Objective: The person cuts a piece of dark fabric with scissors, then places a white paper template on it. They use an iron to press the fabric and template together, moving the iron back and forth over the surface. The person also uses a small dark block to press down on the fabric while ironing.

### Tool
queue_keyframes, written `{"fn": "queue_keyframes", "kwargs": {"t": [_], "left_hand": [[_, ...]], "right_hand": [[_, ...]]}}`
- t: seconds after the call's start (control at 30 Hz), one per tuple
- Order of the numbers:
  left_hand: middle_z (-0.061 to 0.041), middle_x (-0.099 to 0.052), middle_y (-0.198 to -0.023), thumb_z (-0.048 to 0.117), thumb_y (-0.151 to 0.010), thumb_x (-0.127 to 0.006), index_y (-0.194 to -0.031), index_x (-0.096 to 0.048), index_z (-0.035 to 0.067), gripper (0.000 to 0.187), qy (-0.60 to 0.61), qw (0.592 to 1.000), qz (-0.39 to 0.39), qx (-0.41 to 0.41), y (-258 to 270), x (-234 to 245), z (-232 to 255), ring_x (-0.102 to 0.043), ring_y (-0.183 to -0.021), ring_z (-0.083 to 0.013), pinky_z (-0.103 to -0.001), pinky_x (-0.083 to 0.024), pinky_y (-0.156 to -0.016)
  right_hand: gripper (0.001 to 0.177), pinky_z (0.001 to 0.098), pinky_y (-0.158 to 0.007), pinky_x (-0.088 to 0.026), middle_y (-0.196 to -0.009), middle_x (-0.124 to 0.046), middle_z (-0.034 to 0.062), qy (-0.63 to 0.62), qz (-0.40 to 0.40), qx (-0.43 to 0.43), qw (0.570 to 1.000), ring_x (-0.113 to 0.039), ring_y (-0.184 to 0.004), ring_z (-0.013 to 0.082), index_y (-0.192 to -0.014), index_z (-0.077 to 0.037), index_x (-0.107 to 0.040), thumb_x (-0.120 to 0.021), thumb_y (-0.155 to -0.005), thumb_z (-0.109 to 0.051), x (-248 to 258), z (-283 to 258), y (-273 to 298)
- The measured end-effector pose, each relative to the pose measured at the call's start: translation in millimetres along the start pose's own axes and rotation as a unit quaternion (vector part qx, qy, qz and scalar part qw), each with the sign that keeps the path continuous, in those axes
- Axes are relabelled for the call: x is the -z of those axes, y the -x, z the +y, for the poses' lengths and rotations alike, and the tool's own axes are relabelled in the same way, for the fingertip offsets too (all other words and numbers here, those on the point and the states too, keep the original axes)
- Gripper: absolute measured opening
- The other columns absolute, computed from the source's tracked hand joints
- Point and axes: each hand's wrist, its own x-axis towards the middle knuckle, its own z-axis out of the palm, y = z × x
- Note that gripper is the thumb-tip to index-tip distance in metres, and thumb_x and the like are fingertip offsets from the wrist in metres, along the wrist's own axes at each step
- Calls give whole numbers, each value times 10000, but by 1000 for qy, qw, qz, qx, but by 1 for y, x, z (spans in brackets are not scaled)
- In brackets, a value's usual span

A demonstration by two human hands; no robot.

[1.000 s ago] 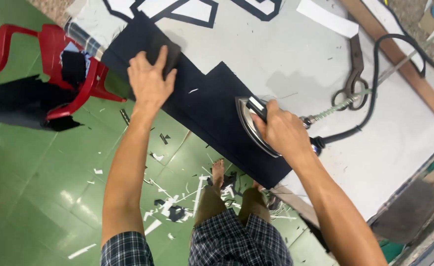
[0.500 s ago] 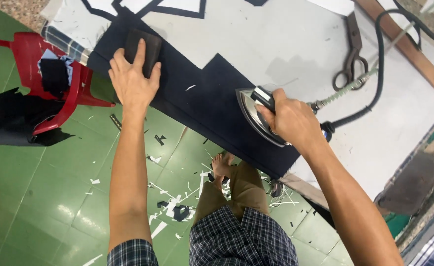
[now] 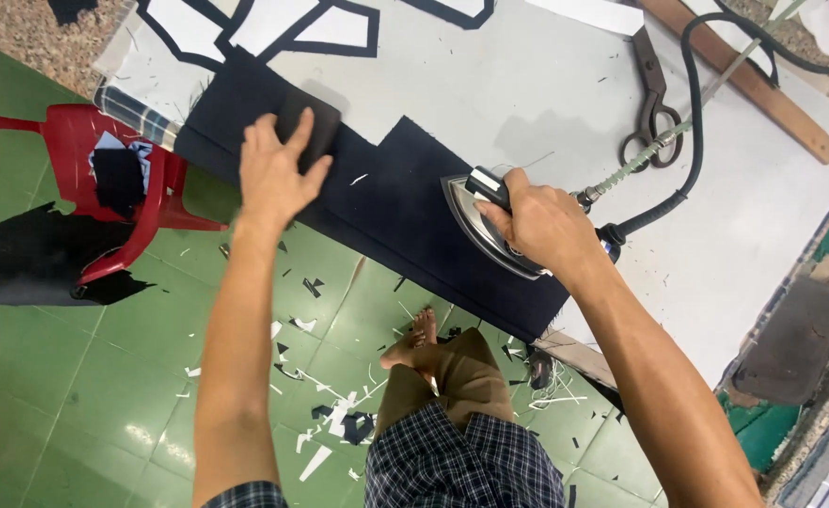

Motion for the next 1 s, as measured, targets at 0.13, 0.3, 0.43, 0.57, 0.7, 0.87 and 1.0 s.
{"fn": "queue_keyframes", "kwargs": {"t": [0.13, 0.3, 0.43, 0.57, 0.7, 0.87, 1.0], "left_hand": [[-169, -488, -1270, 435, -881, -802, -1441, -667, 231, 611, 20, 999, 2, 44, -5, 9, 19, -513, -1122, -342, -430, -423, -888], [-153, -505, -1268, 479, -866, -812, -1426, -674, 244, 623, 31, 998, 17, 47, -2, 13, 17, -530, -1131, -336, -438, -441, -897], [-160, -523, -1234, 492, -852, -815, -1412, -672, 265, 621, 22, 998, 48, 36, -1, 7, 14, -546, -1108, -342, -447, -461, -884], [-124, -517, -1259, 524, -843, -782, -1428, -640, 322, 635, 26, 997, 33, 59, 1, -1, 13, -540, -1136, -317, -434, -463, -909], [-103, -488, -1293, 528, -873, -742, -1455, -603, 347, 624, 25, 997, 1, 79, 1, -3, 14, -511, -1167, -285, -418, -450, -950], [-107, -481, -1296, 527, -890, -725, -1460, -594, 348, 612, 18, 996, -17, 88, 0, 2, 17, -503, -1179, -288, -417, -444, -952], [-86, -471, -1305, 538, -893, -716, -1463, -586, 368, 609, 16, 994, -31, 100, 0, 3, 18, -492, -1191, -271, -404, -440, -958]], "right_hand": [[526, 522, -824, -590, -862, -734, 236, -1, -2, -2, 1000, -751, -902, 429, -1160, -34, -540, -471, -1053, -544, 1, 0, -1], [540, 541, -841, -585, -884, -737, 260, 1, -5, -4, 1000, -744, -926, 451, -1150, -25, -531, -480, -1045, -552, 0, -2, -1], [547, 565, -866, -572, -905, -738, 284, 14, -1, 2, 1000, -734, -944, 479, -1143, -9, -530, -518, -1030, -544, 1, -8, 0], [609, 514, -857, -587, -938, -750, 252, 29, 2, -24, 999, -748, -961, 436, -1185, -24, -536, -559, -993, -601, 4, -13, 5], [603, 489, -832, -604, -935, -756, 227, 46, 25, -37, 998, -757, -943, 407, -1189, -45, -554, -600, -977, -608, 2, -13, 8], [582, 480, -835, -607, -946, -760, 215, 49, 32, -42, 997, -760, -941, 393, -1197, -56, -565, -609, -977, -593, 1, -15, 8], [561, 480, -829, -611, -945, -764, 214, 49, 46, -42, 997, -763, -932, 391, -1188, -51, -584, -627, -972, -567, 5, -21, 15]]}}
